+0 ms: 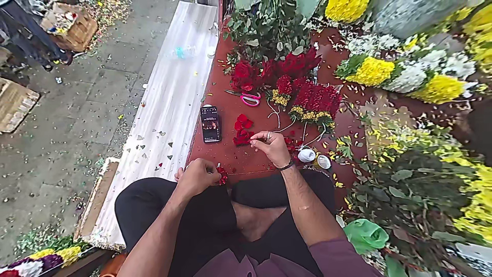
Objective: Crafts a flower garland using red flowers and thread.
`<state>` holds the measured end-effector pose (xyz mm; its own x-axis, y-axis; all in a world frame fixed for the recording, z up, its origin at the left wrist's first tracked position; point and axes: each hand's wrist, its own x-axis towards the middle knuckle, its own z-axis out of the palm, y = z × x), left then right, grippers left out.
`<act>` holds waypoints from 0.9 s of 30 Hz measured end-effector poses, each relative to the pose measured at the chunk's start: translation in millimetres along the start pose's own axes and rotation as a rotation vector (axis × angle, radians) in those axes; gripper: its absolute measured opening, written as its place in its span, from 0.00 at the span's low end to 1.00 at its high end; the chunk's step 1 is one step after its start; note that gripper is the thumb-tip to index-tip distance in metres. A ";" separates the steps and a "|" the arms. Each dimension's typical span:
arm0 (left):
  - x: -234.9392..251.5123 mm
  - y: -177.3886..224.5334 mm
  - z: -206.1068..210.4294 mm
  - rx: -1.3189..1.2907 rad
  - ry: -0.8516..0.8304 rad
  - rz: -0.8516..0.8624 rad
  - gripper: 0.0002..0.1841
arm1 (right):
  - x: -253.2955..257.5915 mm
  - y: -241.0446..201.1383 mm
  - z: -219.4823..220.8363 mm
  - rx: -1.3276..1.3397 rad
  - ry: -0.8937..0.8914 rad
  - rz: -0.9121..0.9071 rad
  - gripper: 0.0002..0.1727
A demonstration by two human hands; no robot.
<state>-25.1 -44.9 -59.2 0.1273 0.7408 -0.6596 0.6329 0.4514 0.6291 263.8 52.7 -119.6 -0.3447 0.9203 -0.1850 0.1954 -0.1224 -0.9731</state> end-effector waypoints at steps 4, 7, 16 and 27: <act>1.3 -1.0 0.8 0.003 0.031 -0.043 0.10 | -7.3 -13.4 19.9 0.050 0.026 -0.020 0.08; 1.4 -0.7 1.0 0.003 0.072 -0.061 0.11 | -19.7 -27.0 37.4 0.198 0.035 0.021 0.16; -0.4 3.9 5.0 -0.172 -0.011 0.049 0.07 | -53.0 -42.7 77.9 0.330 -0.141 0.331 0.32; 1.5 3.5 11.2 -0.212 -0.004 0.081 0.06 | -45.0 -18.1 77.7 0.037 -0.199 0.312 0.55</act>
<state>-14.1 -47.7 -62.6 0.1748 0.7772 -0.6045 0.4458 0.4849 0.7524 204.4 -15.3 -104.4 -0.4460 0.7472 -0.4928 0.2868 -0.4022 -0.8695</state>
